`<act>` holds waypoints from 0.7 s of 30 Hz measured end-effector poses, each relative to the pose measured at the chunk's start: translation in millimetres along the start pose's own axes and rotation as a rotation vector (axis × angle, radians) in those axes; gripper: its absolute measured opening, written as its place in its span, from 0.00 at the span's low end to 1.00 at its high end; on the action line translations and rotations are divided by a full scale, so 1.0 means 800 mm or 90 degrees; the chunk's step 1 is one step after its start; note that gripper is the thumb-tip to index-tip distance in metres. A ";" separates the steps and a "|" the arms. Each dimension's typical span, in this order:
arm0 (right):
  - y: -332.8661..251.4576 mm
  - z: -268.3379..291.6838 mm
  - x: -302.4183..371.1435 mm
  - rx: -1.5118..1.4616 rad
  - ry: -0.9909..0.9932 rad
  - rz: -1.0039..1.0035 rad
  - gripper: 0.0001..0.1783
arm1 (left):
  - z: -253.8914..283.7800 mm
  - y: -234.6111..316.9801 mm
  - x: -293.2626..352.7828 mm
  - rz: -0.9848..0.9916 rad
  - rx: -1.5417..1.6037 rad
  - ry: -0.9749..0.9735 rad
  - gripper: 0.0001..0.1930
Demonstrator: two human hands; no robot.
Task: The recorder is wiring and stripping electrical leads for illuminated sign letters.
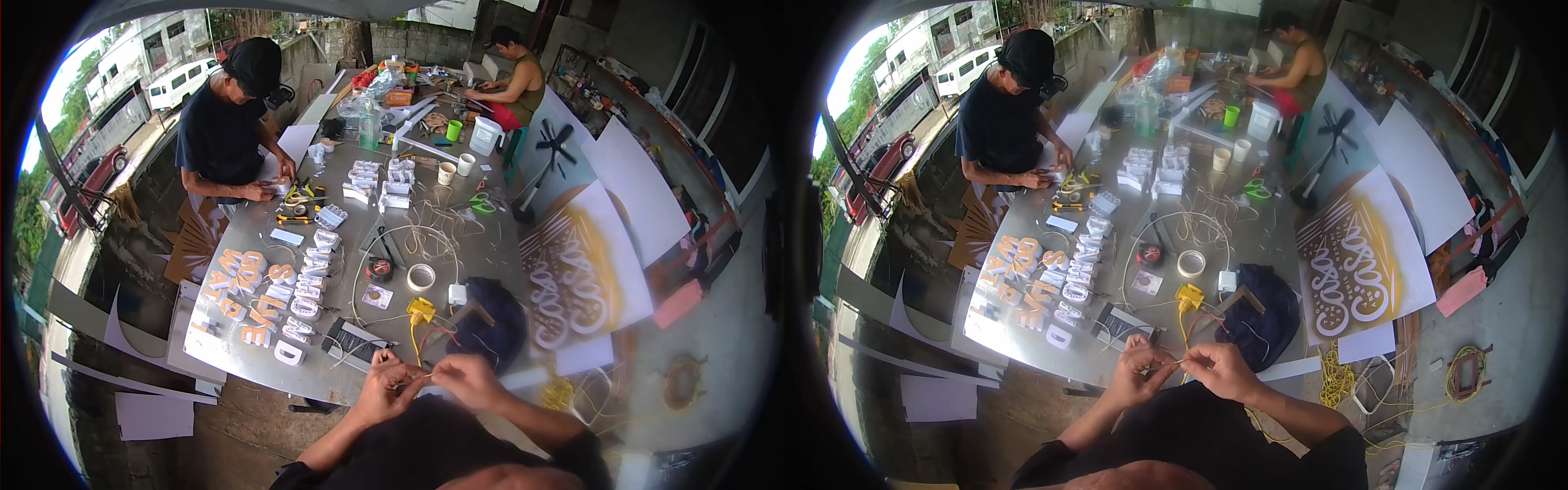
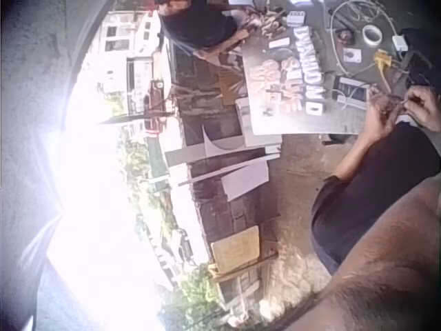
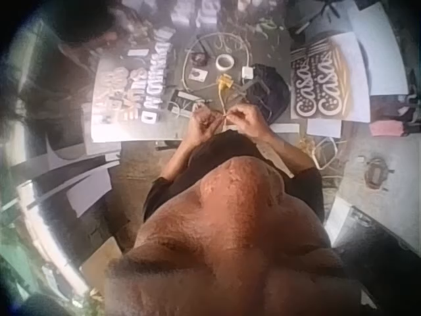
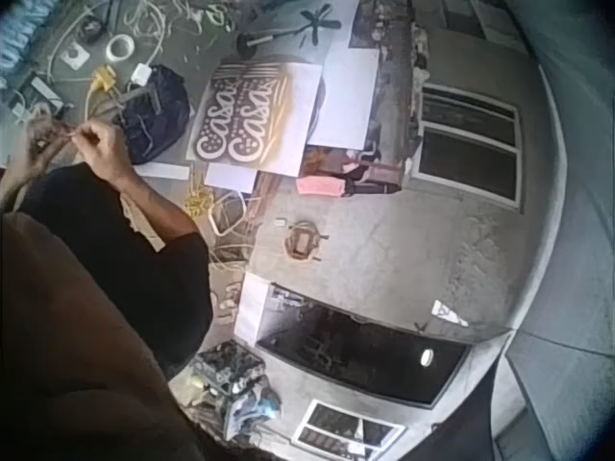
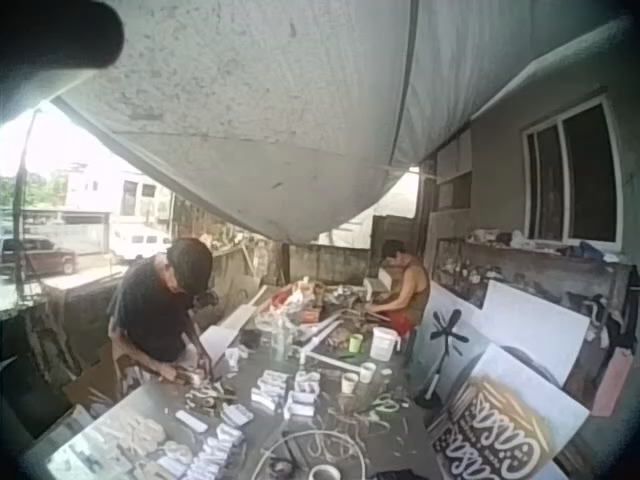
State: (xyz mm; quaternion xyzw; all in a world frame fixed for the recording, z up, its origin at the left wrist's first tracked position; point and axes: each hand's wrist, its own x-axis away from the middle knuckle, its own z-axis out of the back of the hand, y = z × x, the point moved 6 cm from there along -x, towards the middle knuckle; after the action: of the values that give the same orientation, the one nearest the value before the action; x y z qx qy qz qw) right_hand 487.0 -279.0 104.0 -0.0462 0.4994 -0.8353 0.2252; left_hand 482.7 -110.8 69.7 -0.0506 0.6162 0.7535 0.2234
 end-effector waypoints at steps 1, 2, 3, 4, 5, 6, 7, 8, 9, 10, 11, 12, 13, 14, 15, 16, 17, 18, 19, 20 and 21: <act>0.027 -0.009 0.007 -0.184 -0.050 -0.182 0.06 | 0.000 0.007 0.002 -0.062 -0.061 0.009 0.05; 0.050 -0.024 0.019 -0.370 -0.099 -0.364 0.06 | 0.000 0.013 0.003 -0.124 -0.121 0.018 0.05; 0.064 -0.032 0.021 -0.499 -0.100 -0.429 0.07 | 0.000 0.015 -0.001 -0.127 -0.121 0.013 0.05; 0.075 -0.033 0.024 -0.502 -0.093 -0.431 0.07 | -0.001 0.021 -0.001 -0.162 -0.152 0.025 0.06; 0.084 -0.041 0.031 -0.605 -0.119 -0.483 0.08 | -0.002 0.026 -0.001 -0.198 -0.183 0.036 0.07; 0.086 -0.048 0.039 -0.709 -0.144 -0.533 0.10 | -0.001 0.025 0.001 -0.200 -0.179 0.028 0.07; 0.086 -0.051 0.040 -0.710 -0.139 -0.532 0.10 | 0.001 0.015 -0.001 -0.138 -0.121 0.013 0.06; 0.082 -0.047 0.035 -0.608 -0.079 -0.435 0.10 | -0.001 0.005 -0.002 -0.076 -0.064 -0.004 0.05; 0.075 -0.039 0.030 -0.503 -0.020 -0.339 0.11 | -0.007 0.000 0.001 -0.079 -0.061 -0.009 0.05; 0.064 -0.035 0.025 -0.502 -0.021 -0.339 0.11 | -0.011 -0.031 0.007 0.114 0.176 0.018 0.05; 0.023 -0.005 0.012 -0.146 0.072 -0.070 0.13 | -0.022 -0.056 0.021 0.313 0.412 0.044 0.05; -0.019 0.005 0.013 0.212 0.155 0.198 0.14 | -0.022 -0.060 0.022 0.318 0.413 0.045 0.05; -0.021 0.004 0.019 0.310 0.129 0.297 0.18 | -0.023 -0.062 0.021 0.338 0.461 0.028 0.05; -0.018 0.006 0.018 0.310 0.130 0.291 0.18 | -0.026 -0.063 0.021 0.358 0.509 0.013 0.06; -0.023 0.003 0.020 0.363 0.115 0.353 0.19 | -0.031 -0.065 0.024 0.389 0.556 -0.003 0.05; -0.027 -0.001 0.022 0.419 0.099 0.417 0.20 | -0.033 -0.065 0.023 0.390 0.557 -0.006 0.05; -0.026 -0.003 0.024 0.414 0.072 0.420 0.20 | -0.038 -0.065 0.023 0.404 0.588 -0.028 0.05; -0.028 -0.003 0.026 0.416 0.074 0.420 0.20 | -0.043 -0.064 0.023 0.416 0.619 -0.050 0.06; -0.031 -0.003 0.027 0.421 0.071 0.423 0.18 | -0.044 -0.064 0.023 0.415 0.619 -0.052 0.06; -0.034 -0.004 0.028 0.427 0.069 0.427 0.17 | -0.047 -0.064 0.024 0.430 0.630 -0.064 0.05; -0.033 -0.005 0.030 0.430 0.071 0.428 0.17 | -0.050 -0.064 0.026 0.445 0.642 -0.076 0.05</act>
State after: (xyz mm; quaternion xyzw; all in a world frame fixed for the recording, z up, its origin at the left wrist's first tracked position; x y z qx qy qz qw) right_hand 455.9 -275.2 121.3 0.2381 0.1989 -0.8330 0.4581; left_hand 476.9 -135.7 6.4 0.3086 0.8632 0.3996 -0.0063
